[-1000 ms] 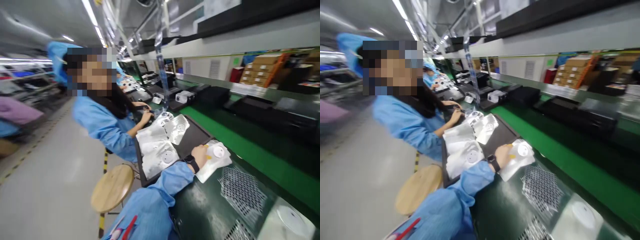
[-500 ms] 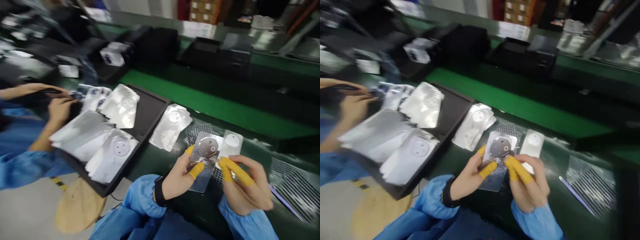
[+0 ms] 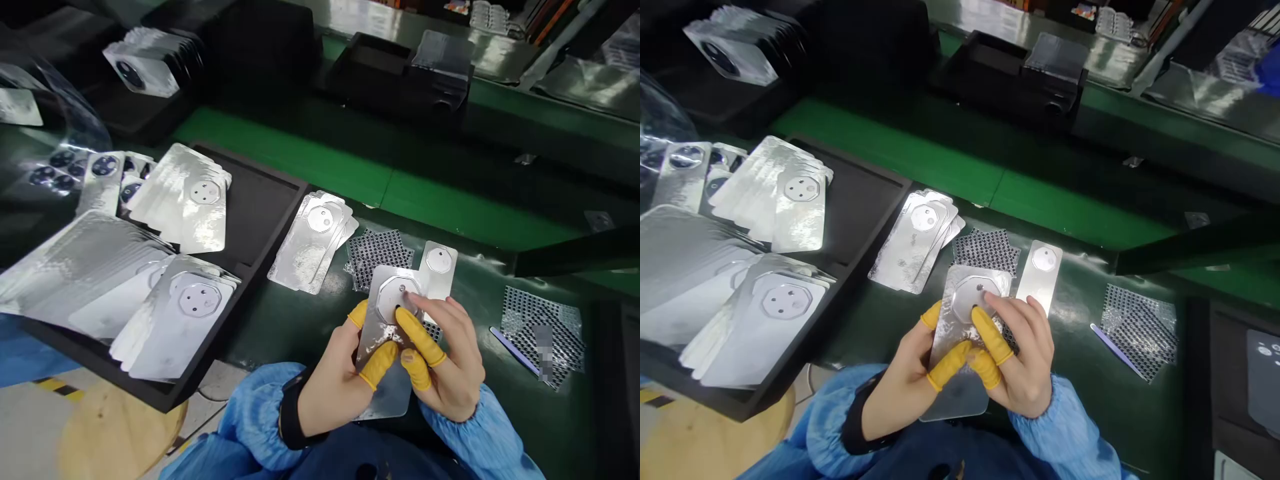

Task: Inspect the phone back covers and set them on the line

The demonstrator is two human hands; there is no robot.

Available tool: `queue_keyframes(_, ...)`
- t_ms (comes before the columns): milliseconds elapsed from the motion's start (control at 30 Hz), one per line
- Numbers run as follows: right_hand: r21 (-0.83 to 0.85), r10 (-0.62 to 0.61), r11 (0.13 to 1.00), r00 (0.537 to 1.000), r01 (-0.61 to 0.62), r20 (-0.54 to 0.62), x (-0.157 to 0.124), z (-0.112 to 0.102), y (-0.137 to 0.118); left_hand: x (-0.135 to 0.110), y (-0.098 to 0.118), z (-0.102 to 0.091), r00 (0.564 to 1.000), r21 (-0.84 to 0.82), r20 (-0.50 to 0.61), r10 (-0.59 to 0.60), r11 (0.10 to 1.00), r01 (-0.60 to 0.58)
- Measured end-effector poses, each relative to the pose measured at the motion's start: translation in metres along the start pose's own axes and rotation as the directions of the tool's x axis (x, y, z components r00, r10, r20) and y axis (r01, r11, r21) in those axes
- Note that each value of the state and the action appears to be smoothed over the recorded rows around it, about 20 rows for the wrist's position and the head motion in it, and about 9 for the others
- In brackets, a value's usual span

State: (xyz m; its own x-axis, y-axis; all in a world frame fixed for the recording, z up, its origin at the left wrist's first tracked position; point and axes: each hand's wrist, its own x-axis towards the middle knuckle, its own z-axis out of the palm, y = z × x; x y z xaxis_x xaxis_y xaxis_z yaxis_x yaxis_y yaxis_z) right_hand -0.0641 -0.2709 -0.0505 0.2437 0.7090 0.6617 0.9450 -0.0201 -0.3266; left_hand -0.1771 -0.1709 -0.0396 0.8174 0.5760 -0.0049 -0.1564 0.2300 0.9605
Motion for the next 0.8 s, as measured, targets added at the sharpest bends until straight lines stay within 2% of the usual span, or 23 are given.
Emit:
queue_keyframes(333, 0.106, -0.003, 0.994, 0.999, 0.008, -0.046, 0.0042, -0.0025, 0.0006, -0.0021, 0.0047, 0.0007, 0.998, 0.067, 0.007, 0.058, 0.996, -0.059)
queue_keyframes(500, 0.067, -0.01, 0.998, 0.999, 0.013, -0.04, 0.0021, -0.0024, -0.0002, -0.0018, 0.0041, 0.0007, 0.997, 0.045, 0.041, 0.064, 0.997, -0.066)
queue_keyframes(600, 0.049, 0.003, 0.999, 0.999, -0.001, -0.045, -0.0014, -0.0025, -0.0009, -0.0037, 0.0023, 0.0, 0.998, 0.115, 0.041, 0.045, 0.992, -0.049)
queue_keyframes(800, 0.116, -0.005, 0.993, 0.998, 0.011, -0.055, 0.0003, -0.0031, -0.0006, -0.0083, 0.002, -0.0023, 0.994, 0.273, 0.066, 0.083, 0.957, -0.098)
